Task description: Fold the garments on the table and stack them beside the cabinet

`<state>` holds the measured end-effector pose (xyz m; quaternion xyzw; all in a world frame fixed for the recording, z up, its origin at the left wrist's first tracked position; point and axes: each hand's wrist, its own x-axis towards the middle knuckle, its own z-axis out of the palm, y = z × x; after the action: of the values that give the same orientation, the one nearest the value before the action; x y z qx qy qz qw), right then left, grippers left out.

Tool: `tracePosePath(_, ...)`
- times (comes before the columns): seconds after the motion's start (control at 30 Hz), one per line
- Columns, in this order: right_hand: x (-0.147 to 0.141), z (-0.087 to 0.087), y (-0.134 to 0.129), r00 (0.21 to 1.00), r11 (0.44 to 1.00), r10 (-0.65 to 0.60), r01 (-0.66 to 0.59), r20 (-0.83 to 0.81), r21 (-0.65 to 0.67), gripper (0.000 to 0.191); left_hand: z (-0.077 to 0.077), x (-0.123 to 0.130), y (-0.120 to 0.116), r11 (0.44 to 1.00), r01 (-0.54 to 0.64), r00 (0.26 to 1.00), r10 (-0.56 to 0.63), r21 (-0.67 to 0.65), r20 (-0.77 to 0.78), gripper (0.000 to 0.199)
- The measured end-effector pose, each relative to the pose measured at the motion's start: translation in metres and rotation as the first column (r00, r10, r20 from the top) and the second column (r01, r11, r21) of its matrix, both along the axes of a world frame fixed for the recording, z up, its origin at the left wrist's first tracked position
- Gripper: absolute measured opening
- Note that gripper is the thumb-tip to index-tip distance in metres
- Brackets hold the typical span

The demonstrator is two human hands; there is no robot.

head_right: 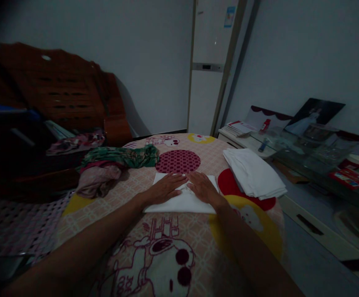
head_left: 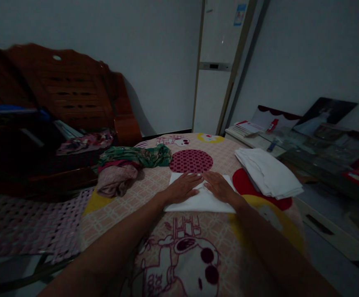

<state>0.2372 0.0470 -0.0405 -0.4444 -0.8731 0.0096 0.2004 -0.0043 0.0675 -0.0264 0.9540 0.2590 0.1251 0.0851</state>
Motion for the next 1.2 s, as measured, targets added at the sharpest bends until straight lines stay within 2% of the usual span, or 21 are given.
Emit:
tracePosePath(0.23, 0.0, -0.005, 0.004, 1.0, 1.0, -0.019, 0.019, -0.012, 0.002, 0.047, 0.005, 0.003, -0.004, 0.999, -0.037, 0.999, 0.037, 0.005, -0.012, 0.054)
tracePosePath(0.53, 0.0, -0.005, 0.006, 1.0, 1.0, -0.018, 0.018, -0.023, 0.005, 0.047, 0.002, 0.002, -0.003, 1.0, -0.025, 0.999, 0.025, 0.01, 0.034, 0.053)
tracePosePath(0.83, 0.002, 0.002, 0.005, 1.0, 1.0, -0.011, 0.011, -0.005, -0.005, 0.046, 0.003, 0.006, -0.002, 1.0, -0.018, 0.999, 0.017, 0.019, 0.036, 0.053)
tracePosePath(1.2, 0.015, -0.001, 0.011, 0.999, 0.999, 0.038, -0.038, -0.026, 0.017, 0.048, -0.005, 0.015, 0.001, 0.997, 0.024, 0.996, -0.03, 0.068, 0.09, 0.053)
